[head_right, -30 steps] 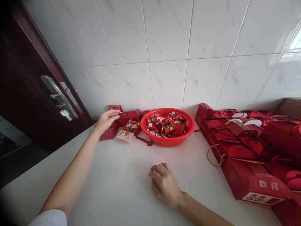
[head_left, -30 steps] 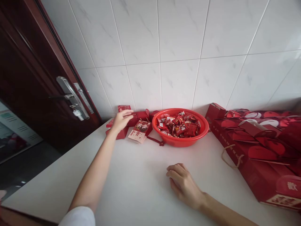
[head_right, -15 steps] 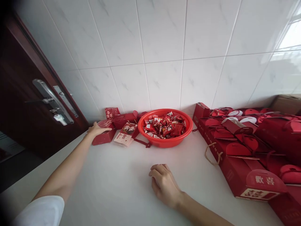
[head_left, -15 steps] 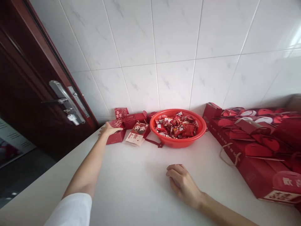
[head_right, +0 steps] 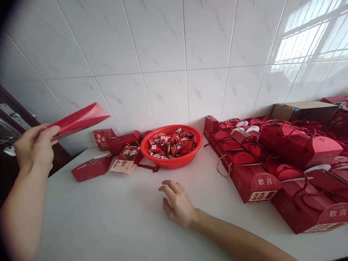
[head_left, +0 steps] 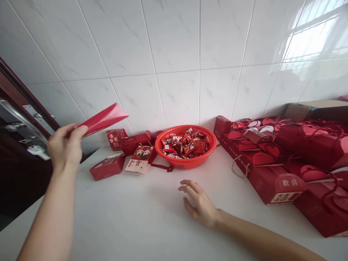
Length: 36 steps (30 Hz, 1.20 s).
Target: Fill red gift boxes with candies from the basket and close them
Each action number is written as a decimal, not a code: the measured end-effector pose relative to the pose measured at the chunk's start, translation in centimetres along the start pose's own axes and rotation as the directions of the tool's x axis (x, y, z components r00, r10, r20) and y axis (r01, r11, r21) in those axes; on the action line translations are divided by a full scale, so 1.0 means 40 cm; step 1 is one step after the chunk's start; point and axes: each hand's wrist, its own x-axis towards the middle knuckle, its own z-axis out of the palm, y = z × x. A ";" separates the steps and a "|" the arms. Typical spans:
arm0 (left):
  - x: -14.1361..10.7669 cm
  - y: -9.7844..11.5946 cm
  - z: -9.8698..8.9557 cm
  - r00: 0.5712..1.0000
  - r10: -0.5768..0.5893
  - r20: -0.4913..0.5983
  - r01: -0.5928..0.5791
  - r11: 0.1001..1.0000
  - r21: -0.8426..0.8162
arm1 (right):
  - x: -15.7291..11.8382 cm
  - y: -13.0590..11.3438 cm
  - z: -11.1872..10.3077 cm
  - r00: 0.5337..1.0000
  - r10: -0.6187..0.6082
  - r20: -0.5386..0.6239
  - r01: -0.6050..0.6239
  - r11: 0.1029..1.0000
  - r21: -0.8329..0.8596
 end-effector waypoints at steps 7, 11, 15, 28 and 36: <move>-0.192 0.264 -0.017 0.723 0.163 0.671 0.079 0.946 -0.315 | 0.056 0.018 -0.164 0.887 0.035 -0.460 -0.028 0.999 0.021; -0.279 0.333 0.011 0.452 0.219 0.865 -0.188 0.971 -0.148 | 0.048 0.054 -0.241 0.831 0.248 -0.497 -0.138 0.959 0.247; -0.349 0.375 0.065 0.393 0.127 0.911 -0.425 0.903 0.058 | 0.034 0.058 -0.262 0.893 0.227 -0.389 -0.100 0.942 0.319; -0.350 0.339 0.168 0.013 0.193 0.981 -0.322 0.930 -0.178 | 0.029 0.044 -0.212 0.942 0.337 0.013 -0.334 0.928 0.162; -0.350 0.261 0.196 0.053 0.328 0.943 -0.025 0.945 -0.328 | 0.026 0.056 -0.205 0.922 0.386 0.033 -0.381 0.889 0.255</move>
